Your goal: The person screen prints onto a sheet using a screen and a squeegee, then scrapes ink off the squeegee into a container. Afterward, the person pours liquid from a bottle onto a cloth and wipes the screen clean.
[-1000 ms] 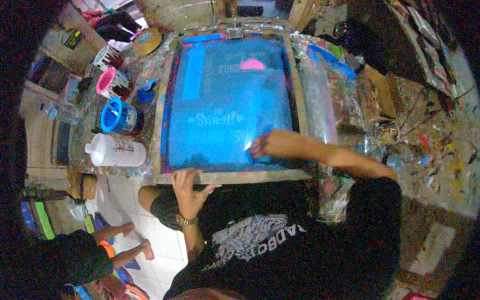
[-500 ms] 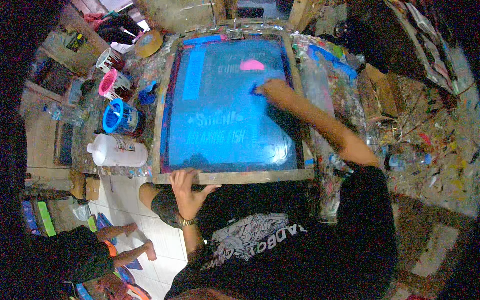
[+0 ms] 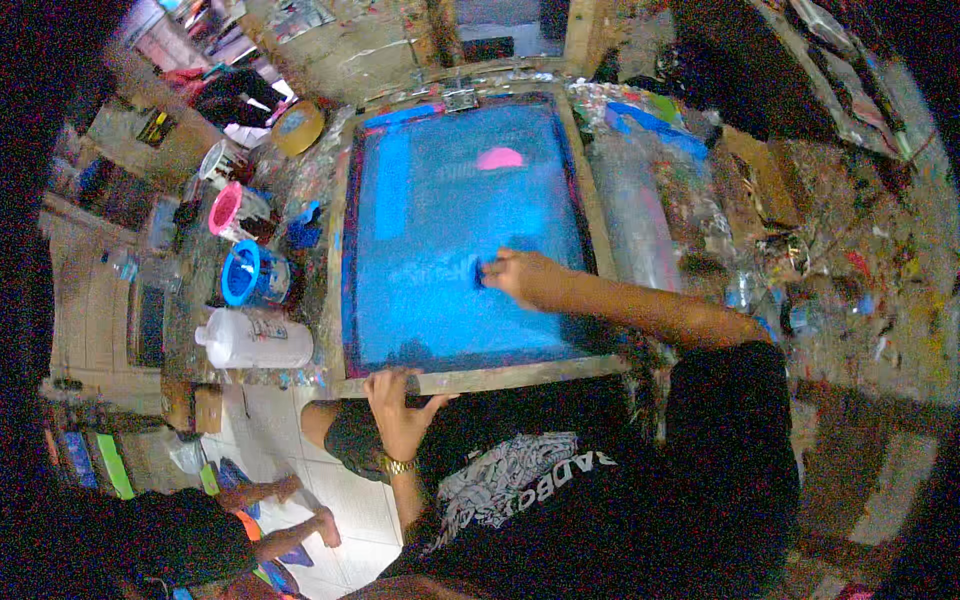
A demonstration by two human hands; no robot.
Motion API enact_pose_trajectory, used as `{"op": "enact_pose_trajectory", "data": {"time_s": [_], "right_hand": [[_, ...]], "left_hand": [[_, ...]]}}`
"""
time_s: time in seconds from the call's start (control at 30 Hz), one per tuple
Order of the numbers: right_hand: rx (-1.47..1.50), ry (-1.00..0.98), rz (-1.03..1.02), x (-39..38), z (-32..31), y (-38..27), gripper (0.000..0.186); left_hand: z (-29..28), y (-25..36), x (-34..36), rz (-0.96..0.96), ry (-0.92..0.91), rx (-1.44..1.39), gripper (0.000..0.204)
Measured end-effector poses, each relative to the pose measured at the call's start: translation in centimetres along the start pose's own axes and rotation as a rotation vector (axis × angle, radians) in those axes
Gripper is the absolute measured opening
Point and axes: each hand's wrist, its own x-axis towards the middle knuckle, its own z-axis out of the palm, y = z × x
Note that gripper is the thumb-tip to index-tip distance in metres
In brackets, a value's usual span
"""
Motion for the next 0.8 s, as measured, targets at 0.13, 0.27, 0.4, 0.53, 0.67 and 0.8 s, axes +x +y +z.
{"op": "enact_pose_trajectory", "data": {"time_s": [0.13, 0.27, 0.4, 0.53, 0.67, 0.8], "right_hand": [[0.457, -0.003, 0.364, -0.5, -4.5, -2.0, 0.038], [1.398, 0.516, 0.729, -2.4, -6.0, -1.8, 0.035], [1.705, 0.588, 0.866, -4.0, -5.6, -2.2, 0.040], [1.654, 0.676, 0.846, -3.8, -4.9, -3.3, 0.032], [0.888, 0.618, 0.694, -2.5, -5.3, -4.2, 0.027], [0.668, 0.501, 0.675, -2.8, -6.7, -5.0, 0.030]], "left_hand": [[0.6, -0.9, -0.8, -0.028, 0.017, 0.008, 0.057], [-0.9, -0.1, 0.7, 0.011, -0.051, -0.076, 0.051], [-4.7, -2.9, 0.6, -0.215, 0.326, -0.292, 0.056], [-6.1, -10.7, 2.9, -0.523, 0.921, -0.029, 0.082], [-5.2, -17.2, 5.4, -0.546, 0.874, -0.032, 0.093], [-5.0, -18.2, 6.4, -0.598, 0.795, -0.171, 0.097]]}}
